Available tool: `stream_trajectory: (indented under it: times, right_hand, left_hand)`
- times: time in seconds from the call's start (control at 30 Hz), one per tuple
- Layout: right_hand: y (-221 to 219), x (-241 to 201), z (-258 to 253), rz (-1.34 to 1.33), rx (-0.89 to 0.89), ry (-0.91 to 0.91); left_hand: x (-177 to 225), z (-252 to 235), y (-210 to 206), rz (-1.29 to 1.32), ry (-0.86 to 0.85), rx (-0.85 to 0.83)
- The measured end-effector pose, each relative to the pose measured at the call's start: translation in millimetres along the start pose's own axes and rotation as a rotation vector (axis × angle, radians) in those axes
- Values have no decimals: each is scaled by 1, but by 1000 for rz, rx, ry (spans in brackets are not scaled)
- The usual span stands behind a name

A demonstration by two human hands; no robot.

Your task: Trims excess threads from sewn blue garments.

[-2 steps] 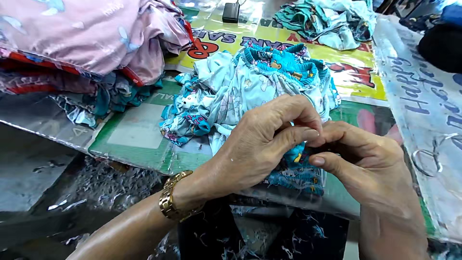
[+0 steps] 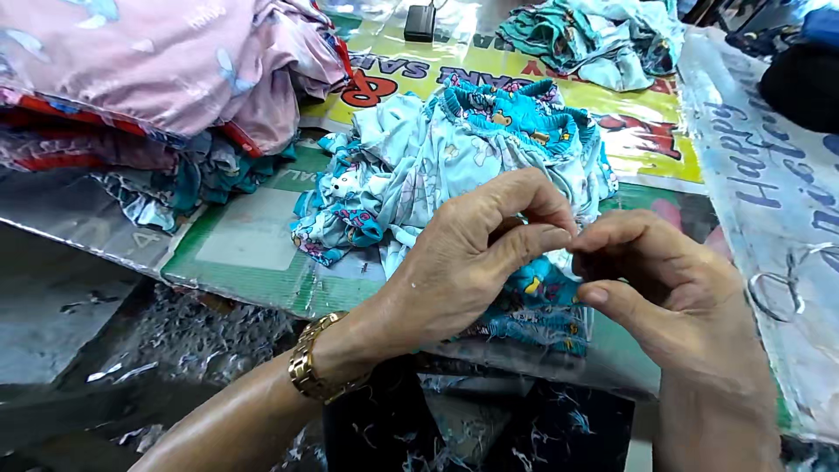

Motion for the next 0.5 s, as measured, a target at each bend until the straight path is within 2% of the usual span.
stream_trajectory:
  times: [0.07,0.1,0.27,0.33,0.43,0.5]
  right_hand:
    - [1,12,3,131,-31,-8]
    - [0,18,5,103,-40,-26]
    - [-9,29,20,-364,-64,-189]
    - [-9,33,25,-290,-15,-203]
    - [-18,35,31,42,-2,-125]
    - [-22,33,32,24,-5,-84]
  left_hand:
    - [-5,1,5,86,45,21]
    - [-9,1,6,116,61,27]
    - [-27,6,11,137,106,62]
    - [-34,10,12,138,137,78]
    - [-45,16,10,199,197,93]
    - [-48,18,10,216,200,99]
Point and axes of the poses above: each hand's wrist, its own z-axis away from the middle knuckle, its own y-axis out of the back of the hand, x = y × z, the point moved 9 cm from there along -z, towards the middle knuckle, and after that the axes turned 12 degrees about x, right-handed, at the moved point
